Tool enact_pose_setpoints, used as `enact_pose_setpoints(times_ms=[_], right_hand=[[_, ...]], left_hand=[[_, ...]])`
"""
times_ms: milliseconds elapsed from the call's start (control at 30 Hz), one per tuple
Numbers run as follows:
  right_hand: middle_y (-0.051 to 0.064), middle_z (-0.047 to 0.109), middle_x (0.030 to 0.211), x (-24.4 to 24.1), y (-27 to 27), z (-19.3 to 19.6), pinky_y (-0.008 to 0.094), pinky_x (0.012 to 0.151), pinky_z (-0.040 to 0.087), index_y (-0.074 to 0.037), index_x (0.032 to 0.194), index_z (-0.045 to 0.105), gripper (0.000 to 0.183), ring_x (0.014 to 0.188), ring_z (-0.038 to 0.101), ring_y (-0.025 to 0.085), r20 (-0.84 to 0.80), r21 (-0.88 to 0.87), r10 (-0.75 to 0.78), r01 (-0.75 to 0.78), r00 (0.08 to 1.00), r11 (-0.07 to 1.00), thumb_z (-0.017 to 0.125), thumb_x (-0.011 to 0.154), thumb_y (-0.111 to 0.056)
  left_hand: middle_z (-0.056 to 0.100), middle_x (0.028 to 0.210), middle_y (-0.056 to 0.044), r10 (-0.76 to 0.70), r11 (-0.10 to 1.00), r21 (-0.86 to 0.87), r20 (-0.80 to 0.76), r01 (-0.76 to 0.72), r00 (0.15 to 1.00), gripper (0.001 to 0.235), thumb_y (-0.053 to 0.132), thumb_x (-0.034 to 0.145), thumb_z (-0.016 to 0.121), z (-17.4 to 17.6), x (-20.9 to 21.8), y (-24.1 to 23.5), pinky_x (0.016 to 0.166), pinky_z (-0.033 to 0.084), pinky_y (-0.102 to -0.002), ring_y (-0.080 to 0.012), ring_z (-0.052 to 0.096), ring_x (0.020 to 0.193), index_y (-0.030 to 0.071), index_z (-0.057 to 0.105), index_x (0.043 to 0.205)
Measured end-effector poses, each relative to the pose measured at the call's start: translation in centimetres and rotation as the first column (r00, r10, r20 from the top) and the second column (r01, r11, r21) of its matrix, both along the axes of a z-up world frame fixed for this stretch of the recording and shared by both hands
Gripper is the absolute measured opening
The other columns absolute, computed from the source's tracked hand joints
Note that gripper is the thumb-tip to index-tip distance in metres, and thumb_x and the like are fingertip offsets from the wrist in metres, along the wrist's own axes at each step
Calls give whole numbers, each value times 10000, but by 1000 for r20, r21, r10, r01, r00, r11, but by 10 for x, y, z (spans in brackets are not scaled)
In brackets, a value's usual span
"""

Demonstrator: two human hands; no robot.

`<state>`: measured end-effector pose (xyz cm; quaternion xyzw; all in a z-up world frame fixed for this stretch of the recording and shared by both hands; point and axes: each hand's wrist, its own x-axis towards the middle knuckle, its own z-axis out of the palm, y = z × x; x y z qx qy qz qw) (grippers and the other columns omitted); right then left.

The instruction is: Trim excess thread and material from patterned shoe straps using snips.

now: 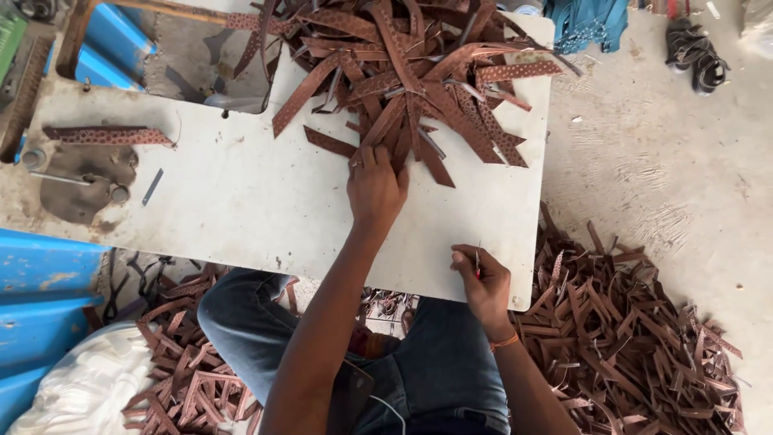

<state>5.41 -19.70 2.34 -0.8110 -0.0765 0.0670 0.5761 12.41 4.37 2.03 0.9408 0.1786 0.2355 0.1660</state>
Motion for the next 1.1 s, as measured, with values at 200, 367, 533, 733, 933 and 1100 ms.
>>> enact_pose_setpoints(times_ms=[200, 367, 533, 733, 933, 1100], right_hand=[[38, 742, 775, 1, -2, 4, 208, 628, 506, -13, 1114, 768, 279, 732, 674, 64, 34, 24, 31, -31, 999, 999, 701, 992, -255], [37, 727, 786, 1, -4, -1, 203, 603, 483, -8, 1132, 756, 266, 696, 619, 64, -15, 58, 34, -33, 999, 998, 676, 1017, -234], [34, 650, 684, 5, -23, -38, 227, 482, 419, -15, 1159, 744, 298, 548, 533, 65, -54, 135, 31, -24, 998, 991, 605, 1046, -254], [22, 692, 822, 22, -34, 4, 245, 442, 355, -10, 1204, 711, 457, 518, 471, 42, -167, 469, -189, 247, 968, 848, 520, 1093, -410], [38, 720, 904, 33, -68, 1, 237, 497, 418, -4, 1180, 721, 384, 572, 530, 50, -10, 274, -452, 437, 892, 856, 575, 1139, -357], [93, 741, 1095, 37, -41, 27, 223, 431, 421, -60, 1180, 728, 193, 554, 562, 91, 316, -153, -54, 108, 947, 982, 641, 1010, -85]], left_hand=[[711, 846, -126, -100, 936, -348, -144, 44, 985, 212, 262, 1055, 681, 70, -73, -10, 716, 585, -431, -306, 722, 798, 61, 738, 1017], [787, 928, -110, -73, 198, -968, 142, 154, 987, 234, 109, 1001, 634, 46, -153, -18, 752, 631, -336, -206, 790, 847, -36, 696, 1175], [761, 1002, -152, -78, -206, -951, 251, 231, 965, 248, 76, 1037, 588, 25, -166, -24, 852, 655, -366, -230, 775, 895, -98, 655, 1201], [729, 1181, -127, -343, -151, -974, 214, 171, 915, 358, 30, 990, 564, 5, -140, -22, 990, 584, -311, -188, 722, 1081, -37, 600, 1340], [716, 1191, -137, -206, 835, -543, -149, 94, 967, 370, 70, 979, 645, 27, -145, -24, 936, 568, -431, -318, 710, 1050, 20, 637, 1345], [663, 1331, -104, -178, 938, -296, 42, 182, 983, 270, 39, 1015, 627, 11, -146, -46, 966, 582, -450, -302, 712, 1103, 56, 672, 1281]])
